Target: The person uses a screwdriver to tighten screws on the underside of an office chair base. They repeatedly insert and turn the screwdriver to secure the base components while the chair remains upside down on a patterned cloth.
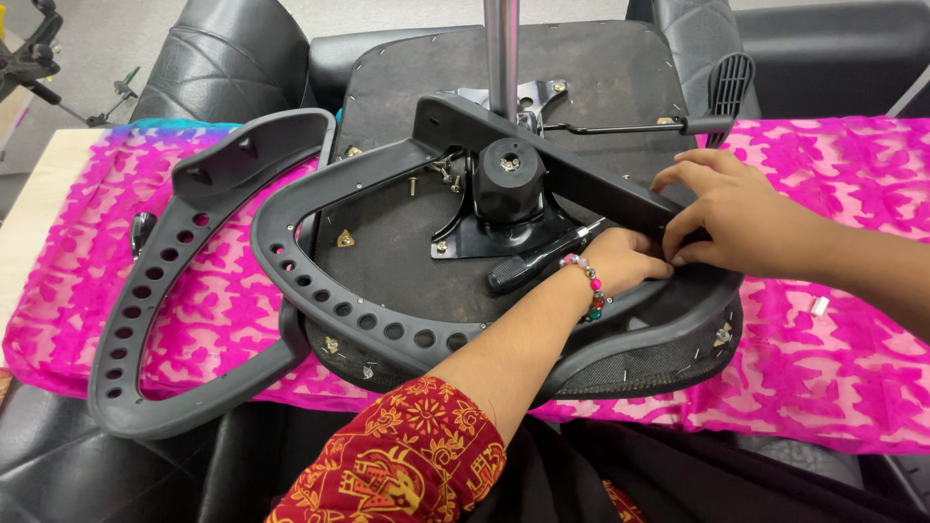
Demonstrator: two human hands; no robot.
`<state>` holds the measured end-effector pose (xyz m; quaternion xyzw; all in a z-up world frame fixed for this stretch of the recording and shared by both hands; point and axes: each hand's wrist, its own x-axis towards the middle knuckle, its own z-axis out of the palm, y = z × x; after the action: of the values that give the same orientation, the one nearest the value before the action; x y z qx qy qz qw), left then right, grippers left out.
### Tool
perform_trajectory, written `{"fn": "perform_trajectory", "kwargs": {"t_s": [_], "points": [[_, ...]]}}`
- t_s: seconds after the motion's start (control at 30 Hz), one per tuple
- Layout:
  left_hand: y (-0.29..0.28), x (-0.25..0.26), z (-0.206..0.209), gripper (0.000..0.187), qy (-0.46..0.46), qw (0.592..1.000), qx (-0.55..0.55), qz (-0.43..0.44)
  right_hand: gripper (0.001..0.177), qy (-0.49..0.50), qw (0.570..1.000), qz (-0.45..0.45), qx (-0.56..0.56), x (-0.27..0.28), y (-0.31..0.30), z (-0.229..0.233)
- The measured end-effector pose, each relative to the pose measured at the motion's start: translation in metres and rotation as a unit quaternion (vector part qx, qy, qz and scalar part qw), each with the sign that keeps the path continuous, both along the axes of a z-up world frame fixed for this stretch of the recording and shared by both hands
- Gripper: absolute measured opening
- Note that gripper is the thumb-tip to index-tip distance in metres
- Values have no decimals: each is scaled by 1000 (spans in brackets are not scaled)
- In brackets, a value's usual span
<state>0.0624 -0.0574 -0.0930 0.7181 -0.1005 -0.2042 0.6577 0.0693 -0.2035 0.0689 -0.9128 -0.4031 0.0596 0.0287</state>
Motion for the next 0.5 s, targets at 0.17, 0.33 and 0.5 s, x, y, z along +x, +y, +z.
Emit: {"fn": "perform_trajectory", "kwargs": {"t_s": [0.17, 0.33, 0.5], "points": [[3, -1, 3, 39, -2, 999, 46, 2, 14, 12, 1000, -4, -25, 2, -3, -2], [4, -3, 7, 37, -5, 998, 64, 6, 13, 21, 1000, -10, -10, 1, -4, -3], [2, -4, 9, 34, -13, 999, 45, 3, 15, 29, 998, -35, -41, -4, -4, 2]]}}
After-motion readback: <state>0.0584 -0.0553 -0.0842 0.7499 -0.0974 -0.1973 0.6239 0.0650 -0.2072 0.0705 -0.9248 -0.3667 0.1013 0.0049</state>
